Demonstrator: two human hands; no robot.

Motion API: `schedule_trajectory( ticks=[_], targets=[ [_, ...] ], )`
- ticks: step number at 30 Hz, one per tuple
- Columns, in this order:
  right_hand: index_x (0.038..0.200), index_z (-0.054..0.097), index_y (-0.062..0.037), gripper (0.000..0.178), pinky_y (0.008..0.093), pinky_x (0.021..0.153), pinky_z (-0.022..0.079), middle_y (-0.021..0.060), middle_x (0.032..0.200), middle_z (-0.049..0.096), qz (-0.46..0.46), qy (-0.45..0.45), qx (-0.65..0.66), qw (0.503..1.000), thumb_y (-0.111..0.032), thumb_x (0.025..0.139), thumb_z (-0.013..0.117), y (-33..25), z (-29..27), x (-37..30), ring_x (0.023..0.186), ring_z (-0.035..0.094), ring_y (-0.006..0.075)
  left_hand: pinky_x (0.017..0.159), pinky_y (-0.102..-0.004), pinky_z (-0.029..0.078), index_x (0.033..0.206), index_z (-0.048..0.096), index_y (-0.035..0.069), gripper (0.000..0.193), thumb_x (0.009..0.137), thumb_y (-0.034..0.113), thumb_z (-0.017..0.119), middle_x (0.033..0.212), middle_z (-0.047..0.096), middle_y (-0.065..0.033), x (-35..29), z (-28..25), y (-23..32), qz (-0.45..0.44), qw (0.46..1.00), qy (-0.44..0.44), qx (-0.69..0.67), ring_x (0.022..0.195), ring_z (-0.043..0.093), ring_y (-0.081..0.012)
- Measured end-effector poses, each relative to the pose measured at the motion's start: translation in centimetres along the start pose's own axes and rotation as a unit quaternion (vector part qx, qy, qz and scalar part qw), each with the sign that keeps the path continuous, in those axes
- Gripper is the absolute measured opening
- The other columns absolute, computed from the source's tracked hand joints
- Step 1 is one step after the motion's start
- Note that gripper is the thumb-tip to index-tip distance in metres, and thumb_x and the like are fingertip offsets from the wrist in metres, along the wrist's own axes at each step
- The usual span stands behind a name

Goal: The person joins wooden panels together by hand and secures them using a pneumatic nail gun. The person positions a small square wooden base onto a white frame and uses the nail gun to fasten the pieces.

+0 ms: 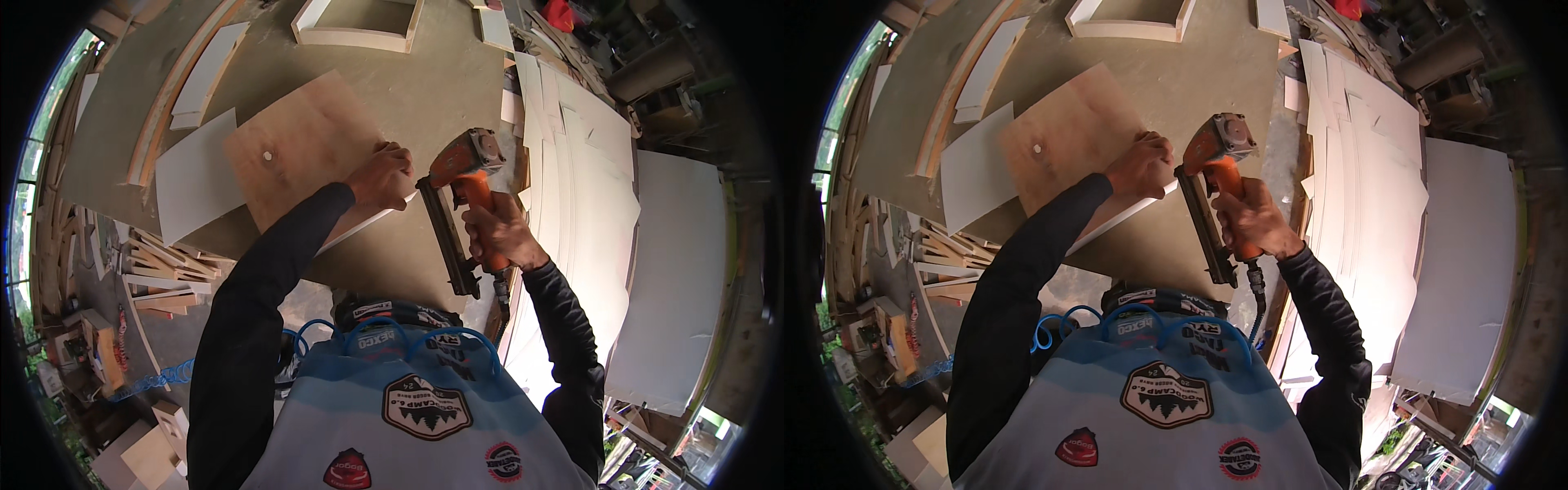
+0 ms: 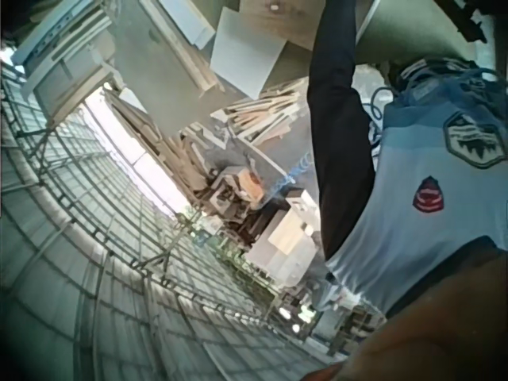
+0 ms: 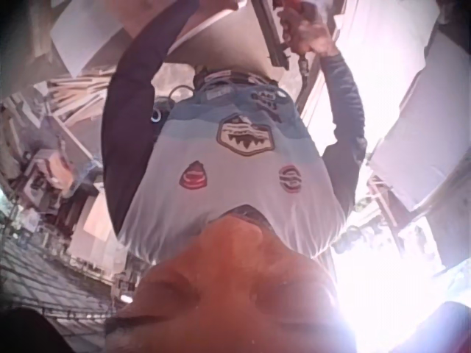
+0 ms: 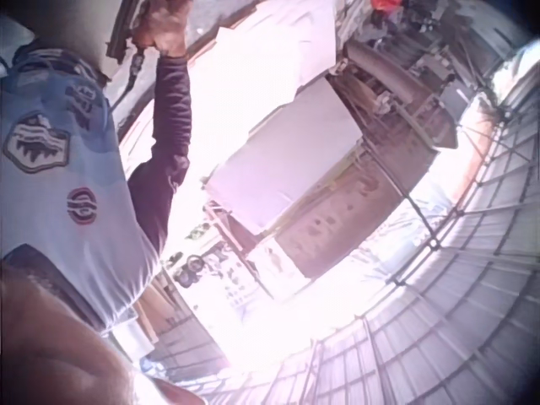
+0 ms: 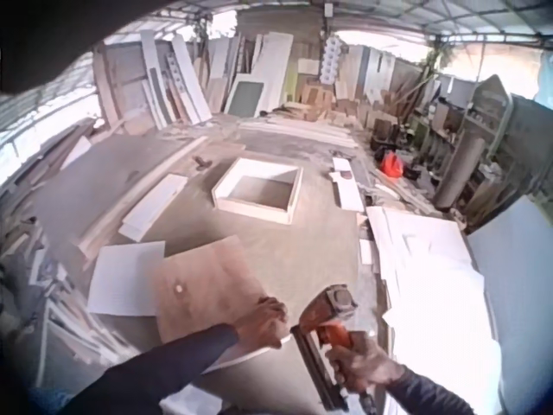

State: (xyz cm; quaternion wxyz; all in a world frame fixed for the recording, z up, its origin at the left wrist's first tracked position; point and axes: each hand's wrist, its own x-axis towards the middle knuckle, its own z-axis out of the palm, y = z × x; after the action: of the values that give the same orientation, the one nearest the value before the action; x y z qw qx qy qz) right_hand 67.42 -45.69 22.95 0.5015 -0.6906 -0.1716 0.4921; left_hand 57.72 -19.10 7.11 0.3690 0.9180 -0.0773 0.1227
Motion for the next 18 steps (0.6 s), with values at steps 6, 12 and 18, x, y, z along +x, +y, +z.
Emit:
schedule_trajectory(
  ticks=[6,12,18],
  targets=[
    [0.107,0.057,0.0012,0.021,0.0313,0.044,0.051,0.0051,0.071,0.059,0.031,-0.004,-0.038,0.999,-0.015,0.096,0.064,0.4,0.2,1.1,0.049,0.059,0.0147,0.105,-0.0429,0.037,0.088,0.059,0.014,0.045,0.051,0.024,0.082,0.101,0.059,-0.0015,0.2,0.4,-0.2,0.01,1.0,0.01,0.01,0.107,0.057,-0.0259],
    [0.11,0.054,0.0009,0.024,0.0312,0.046,0.051,0.0049,0.074,0.057,0.041,-0.012,-0.061,0.997,-0.016,0.096,0.065,0.2,0.1,1.3,0.051,0.058,0.0143,0.103,-0.0426,0.038,0.086,0.06,0.015,0.044,0.049,0.025,0.081,0.101,0.059,-0.0013,0.2,0.3,0.1,0.023,1.0,0.02,0.001,0.106,0.058,-0.0259],
    [0.103,0.057,0.0026,0.019,0.0304,0.044,0.05,0.0048,0.07,0.058,0.015,-0.022,-0.083,0.996,-0.014,0.096,0.063,0.4,-0.2,1.4,0.049,0.059,0.0136,0.102,-0.0427,0.038,0.084,0.059,0.014,0.043,0.049,0.025,0.08,0.099,0.059,-0.0011,0.3,0.4,0.3,0.016,1.0,0.019,0.004,0.104,0.058,-0.0263]
  ],
)
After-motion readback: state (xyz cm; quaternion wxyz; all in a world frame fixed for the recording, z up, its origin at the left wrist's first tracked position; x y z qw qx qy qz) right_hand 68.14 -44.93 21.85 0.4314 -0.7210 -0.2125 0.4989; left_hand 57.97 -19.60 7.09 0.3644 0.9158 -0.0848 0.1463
